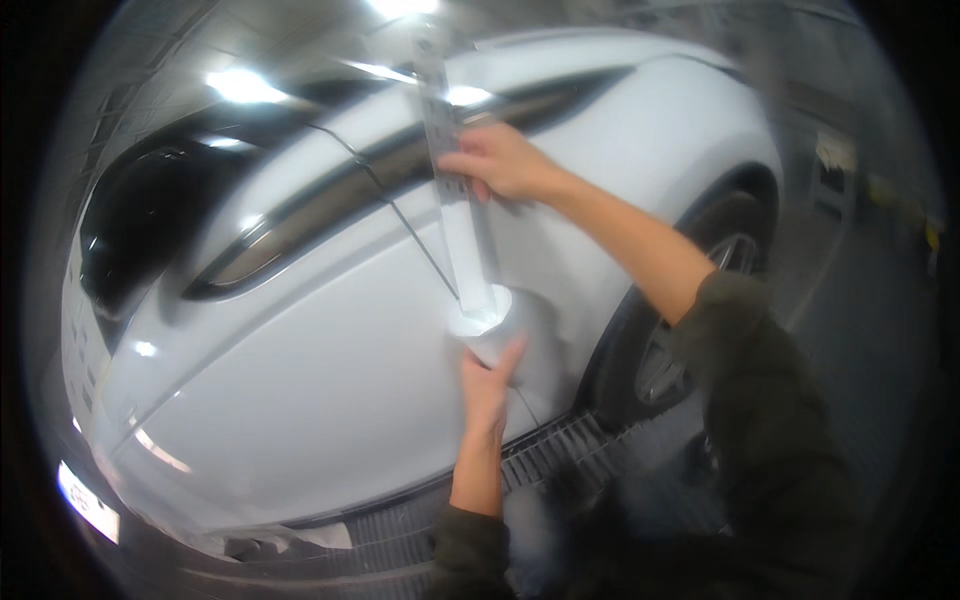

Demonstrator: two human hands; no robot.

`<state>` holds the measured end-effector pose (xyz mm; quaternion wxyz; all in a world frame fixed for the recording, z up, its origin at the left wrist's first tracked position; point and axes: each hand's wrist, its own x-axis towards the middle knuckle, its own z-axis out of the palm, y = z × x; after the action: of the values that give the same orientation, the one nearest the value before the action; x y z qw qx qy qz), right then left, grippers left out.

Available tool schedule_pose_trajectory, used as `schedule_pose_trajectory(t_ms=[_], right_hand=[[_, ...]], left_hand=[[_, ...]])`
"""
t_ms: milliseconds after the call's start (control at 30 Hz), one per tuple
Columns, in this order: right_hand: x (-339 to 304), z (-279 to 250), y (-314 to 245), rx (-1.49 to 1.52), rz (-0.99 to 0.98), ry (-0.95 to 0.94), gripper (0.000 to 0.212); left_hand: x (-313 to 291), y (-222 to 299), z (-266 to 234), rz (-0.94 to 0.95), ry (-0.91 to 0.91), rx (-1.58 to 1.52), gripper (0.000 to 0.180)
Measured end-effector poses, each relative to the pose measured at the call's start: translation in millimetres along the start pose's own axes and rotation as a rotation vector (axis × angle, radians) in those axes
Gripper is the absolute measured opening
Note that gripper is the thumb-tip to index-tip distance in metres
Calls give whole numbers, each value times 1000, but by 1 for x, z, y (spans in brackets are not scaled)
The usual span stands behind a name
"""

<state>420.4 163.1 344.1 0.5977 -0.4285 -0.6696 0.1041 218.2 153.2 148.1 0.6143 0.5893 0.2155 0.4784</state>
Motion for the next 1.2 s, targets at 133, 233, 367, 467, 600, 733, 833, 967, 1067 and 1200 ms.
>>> schedule_pose_trajectory(t_ms=[133, 233, 367, 467, 600, 733, 833, 967, 1067, 1200], right_hand=[[13, -4, 4, 13, 19, -34, 25], [0, -1, 7, -14, 32, -11, 26], [2, 1, 11, -4, 36, -11, 26], [6, 1, 14, -26, 22, -18, 27], [7, 1, 15, -24, 16, -22, 27], [9, 2, 19, 3, 5, -28, 28], [7, 1, 17, 10, 11, -28, 28], [5, 1, 15, 31, -11, 0, 26], [5, 1, 15, 26, 9, -12, 26], [-14, 7, 27, 53, 33, -46, 26]], left_hand=[[8, 3, 0, -31, -16, 6, 58], [5, -12, 0, -38, -14, 10, 57], [7, -18, -11, -60, -4, 19, 57], [6, -9, -8, -99, -9, 24, 58], [6, -8, -5, -83, -11, 20, 60], [6, -12, -8, -74, -3, 14, 63], [7, -12, -6, -70, -13, 0, 63], [8, -13, -7, -93, 1, 8, 63], [9, -17, -10, -74, -9, 5, 63], [6, -21, -9, -90, -13, -3, 62]])
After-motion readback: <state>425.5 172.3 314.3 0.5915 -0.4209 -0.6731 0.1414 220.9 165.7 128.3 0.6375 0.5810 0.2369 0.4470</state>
